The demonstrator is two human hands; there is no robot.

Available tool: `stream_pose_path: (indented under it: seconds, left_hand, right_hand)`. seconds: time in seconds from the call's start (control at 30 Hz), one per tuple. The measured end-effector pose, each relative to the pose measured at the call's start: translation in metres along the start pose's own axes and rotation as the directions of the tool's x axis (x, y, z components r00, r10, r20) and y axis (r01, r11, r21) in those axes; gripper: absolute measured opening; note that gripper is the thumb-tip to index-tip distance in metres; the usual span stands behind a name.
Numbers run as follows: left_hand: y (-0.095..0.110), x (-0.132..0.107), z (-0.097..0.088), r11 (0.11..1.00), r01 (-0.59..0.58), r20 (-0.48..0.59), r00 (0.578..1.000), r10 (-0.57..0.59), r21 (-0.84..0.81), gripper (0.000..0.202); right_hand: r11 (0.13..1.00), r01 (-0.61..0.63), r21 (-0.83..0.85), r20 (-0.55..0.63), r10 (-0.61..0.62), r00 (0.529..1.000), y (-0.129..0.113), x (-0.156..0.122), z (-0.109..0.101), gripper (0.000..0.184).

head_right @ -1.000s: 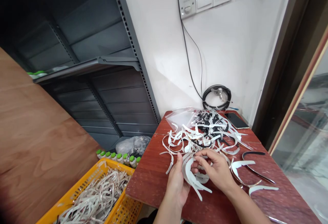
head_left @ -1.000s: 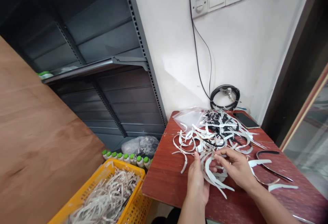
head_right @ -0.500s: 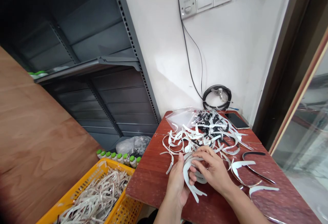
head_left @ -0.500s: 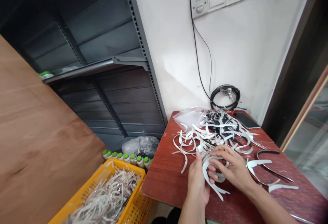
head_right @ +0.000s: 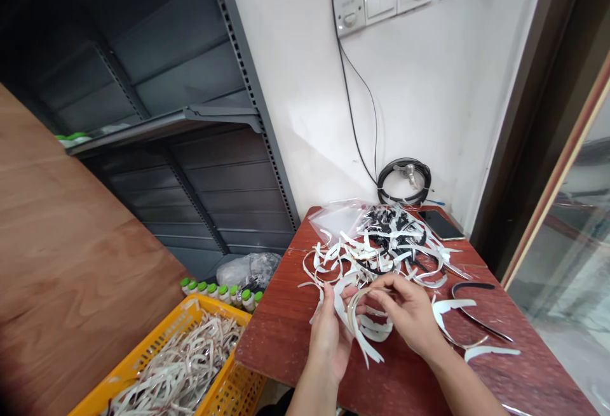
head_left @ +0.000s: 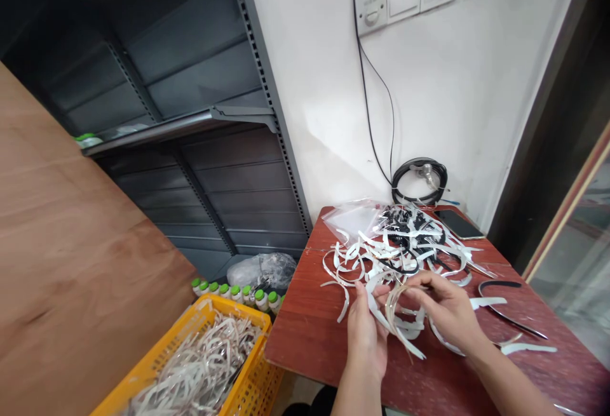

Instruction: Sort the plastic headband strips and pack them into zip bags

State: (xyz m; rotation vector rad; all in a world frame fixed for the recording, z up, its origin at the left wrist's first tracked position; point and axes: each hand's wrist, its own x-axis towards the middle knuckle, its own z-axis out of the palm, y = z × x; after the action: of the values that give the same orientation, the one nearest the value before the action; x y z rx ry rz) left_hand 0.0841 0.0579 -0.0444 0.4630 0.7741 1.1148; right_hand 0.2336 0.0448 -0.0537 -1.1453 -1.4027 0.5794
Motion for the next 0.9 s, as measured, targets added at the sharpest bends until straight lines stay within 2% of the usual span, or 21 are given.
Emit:
stream_pose_path:
  seconds: [0.1, 0.2, 0.27, 0.43, 0.53, 0.67, 0.73, 0.8, 0.9]
  left_hand:
    - [0.003, 0.001, -0.001, 0.997, 0.015, 0.010, 1.000, -0.014, -0.072, 0.055]
    - [0.003, 0.001, -0.002, 0.996, 0.033, 0.019, 0.999, -0.032, -0.087, 0.054]
    - [0.002, 0.001, -0.002, 0.998, 0.032, 0.009, 0.999, -0.031, -0.054, 0.054]
    - [-0.003, 0.001, -0.006, 0.987, -0.011, -0.004, 1.000, 0.012, 0.161, 0.058]
    - [-0.003, -0.002, -0.006, 0.953, -0.102, 0.037, 0.995, 0.095, 0.286, 0.058]
    - [-0.001, -0.011, 0.002, 0.916, -0.124, 0.073, 0.992, 0.104, 0.381, 0.062]
    - [0.000, -0.014, 0.006, 0.904, -0.164, 0.114, 0.985, 0.129, 0.394, 0.057]
    - [0.000, -0.014, 0.008, 0.913, -0.200, 0.109, 0.979, 0.172, 0.356, 0.050]
    - [0.005, -0.008, 0.004, 0.959, -0.228, -0.023, 0.972, 0.235, 0.170, 0.052]
  right_hand:
    - [0.983, -0.092, 0.160, -0.134, 0.114, 0.984, 0.007, 0.003, -0.005, 0.016]
    - [0.932, -0.132, 0.337, -0.154, 0.193, 0.969, 0.011, 0.006, -0.008, 0.018]
    - [0.926, -0.128, 0.356, -0.146, 0.190, 0.971, 0.011, 0.006, -0.008, 0.018]
    - [1.000, -0.013, 0.022, -0.046, 0.014, 0.999, 0.004, 0.002, -0.002, 0.012]
    - [0.978, 0.118, -0.173, 0.031, -0.115, 0.993, 0.001, 0.000, 0.003, 0.009]
    - [0.936, 0.225, -0.269, 0.064, -0.216, 0.974, 0.000, 0.001, 0.007, 0.010]
    - [0.928, 0.239, -0.287, 0.065, -0.230, 0.971, 0.000, 0.001, 0.006, 0.010]
    - [0.937, 0.211, -0.278, 0.028, -0.212, 0.977, 0.001, 0.002, 0.003, 0.012]
    - [0.970, 0.105, -0.217, -0.142, -0.138, 0.980, 0.004, 0.006, -0.007, 0.022]
